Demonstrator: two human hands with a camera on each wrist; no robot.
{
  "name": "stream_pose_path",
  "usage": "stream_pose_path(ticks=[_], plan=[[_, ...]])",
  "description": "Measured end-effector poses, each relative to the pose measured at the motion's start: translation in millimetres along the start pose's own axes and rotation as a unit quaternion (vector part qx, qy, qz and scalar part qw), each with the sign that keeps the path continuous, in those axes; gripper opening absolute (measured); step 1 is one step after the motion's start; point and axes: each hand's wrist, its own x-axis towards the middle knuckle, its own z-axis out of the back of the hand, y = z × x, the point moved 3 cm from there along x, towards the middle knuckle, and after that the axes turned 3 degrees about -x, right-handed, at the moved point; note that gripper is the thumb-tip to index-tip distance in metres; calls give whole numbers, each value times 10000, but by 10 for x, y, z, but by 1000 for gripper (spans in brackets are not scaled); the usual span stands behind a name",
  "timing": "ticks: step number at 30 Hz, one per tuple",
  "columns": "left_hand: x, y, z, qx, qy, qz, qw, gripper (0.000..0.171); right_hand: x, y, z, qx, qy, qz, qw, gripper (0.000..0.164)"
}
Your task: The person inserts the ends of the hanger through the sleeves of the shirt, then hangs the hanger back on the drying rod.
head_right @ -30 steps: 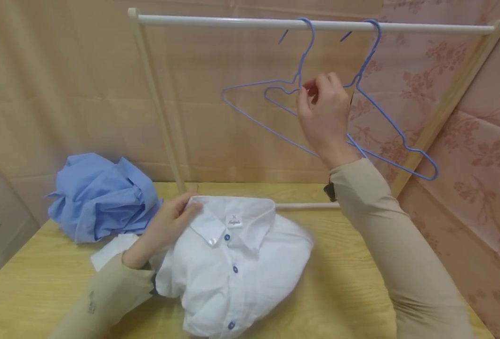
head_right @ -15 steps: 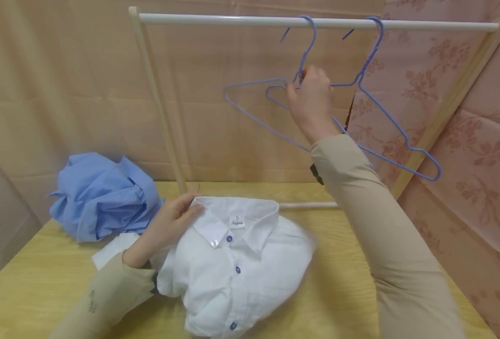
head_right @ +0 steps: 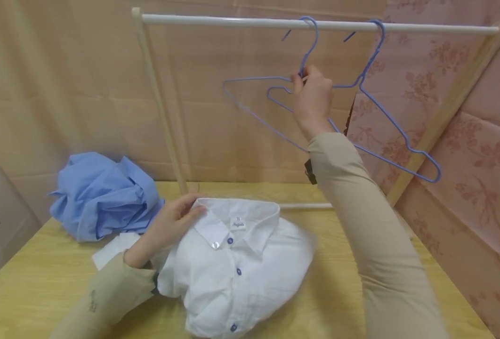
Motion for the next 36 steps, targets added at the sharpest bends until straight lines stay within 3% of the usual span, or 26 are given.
stream_pose_path(ticks=[5,10,13,20,24,29,33,36], plan=[[12,15,-40,-67,89,-46,9999,21,22,-26,92,49,-83,-257,9996,35],[16,37,-46,-209,159,-32,9997,21,56,1,157,671,3,-497,9965,25],[26,35,-35,-260,217,-13,9994,20,54,18,190,1197,50,-605,9910,14],[4,20,-21,-327,252,74,9991,20,38,145,312,2052,-112,-508,9773,12],[7,22,-29,-367,190,25,9991,21,-59,193,368,2655,-31,-420,9632,6],[9,-2,-26,-379,290,-181,9987,24,-283,137,396,2992,-12,-360,9535,4],[0,-24,9,-175,500,-515,9973,29,-445,36,369,3207,-153,-305,9466,12],[-12,-45,39,-49,641,-786,9948,26,-541,-29,331,3076,-176,-225,9511,15]])
